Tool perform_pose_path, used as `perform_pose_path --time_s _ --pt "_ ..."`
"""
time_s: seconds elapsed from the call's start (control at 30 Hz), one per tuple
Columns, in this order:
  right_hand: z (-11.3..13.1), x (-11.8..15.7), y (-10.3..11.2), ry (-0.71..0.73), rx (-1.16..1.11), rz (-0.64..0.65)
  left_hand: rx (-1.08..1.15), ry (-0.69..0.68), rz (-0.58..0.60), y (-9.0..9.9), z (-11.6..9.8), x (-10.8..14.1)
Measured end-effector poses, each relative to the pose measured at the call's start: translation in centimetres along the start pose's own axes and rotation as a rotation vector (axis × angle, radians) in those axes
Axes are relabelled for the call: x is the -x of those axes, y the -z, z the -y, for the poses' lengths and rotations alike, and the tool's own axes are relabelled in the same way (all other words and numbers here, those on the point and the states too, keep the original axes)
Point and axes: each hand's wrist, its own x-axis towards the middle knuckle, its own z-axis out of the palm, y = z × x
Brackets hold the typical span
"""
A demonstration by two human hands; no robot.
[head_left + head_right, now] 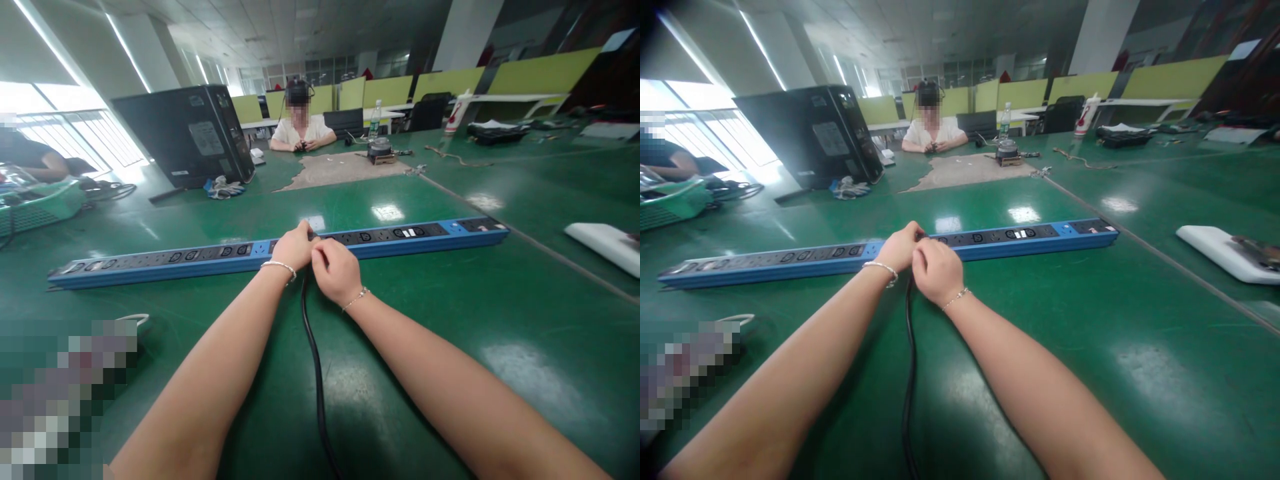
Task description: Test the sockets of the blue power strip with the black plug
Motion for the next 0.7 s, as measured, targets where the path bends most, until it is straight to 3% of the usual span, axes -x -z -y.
perform_pose_path --time_s 0.1,0.17,0.27,0.4,0.6,0.7 --pt "-1.1 -1.6 0.5 -0.256 0.041 0.055 -0.010 -0.063 0.002 0.5 0.6 0.3" --pt "-1.3 -2.7 0.6 -0.323 0.066 0.162 -0.006 -0.119 0.029 0.9 1.4 0.3" --pt "-0.6 -4.0 0.3 -0.315 0.154 0.282 -0.011 -0.216 -0.031 1.0 3.2 0.4" --pt "1.1 -5.6 -0.8 -0.292 0.365 0.355 -0.086 -0.182 -0.220 0.1 5.0 0.9" --pt "1.9 -7.2 -1.8 -0.257 0.449 0.461 -0.176 -0.155 -0.110 -0.9 5.3 2.2" --pt "2.1 -7.2 -1.6 -0.253 0.445 0.483 -0.206 -0.156 -0.114 -1.1 5.1 2.3"
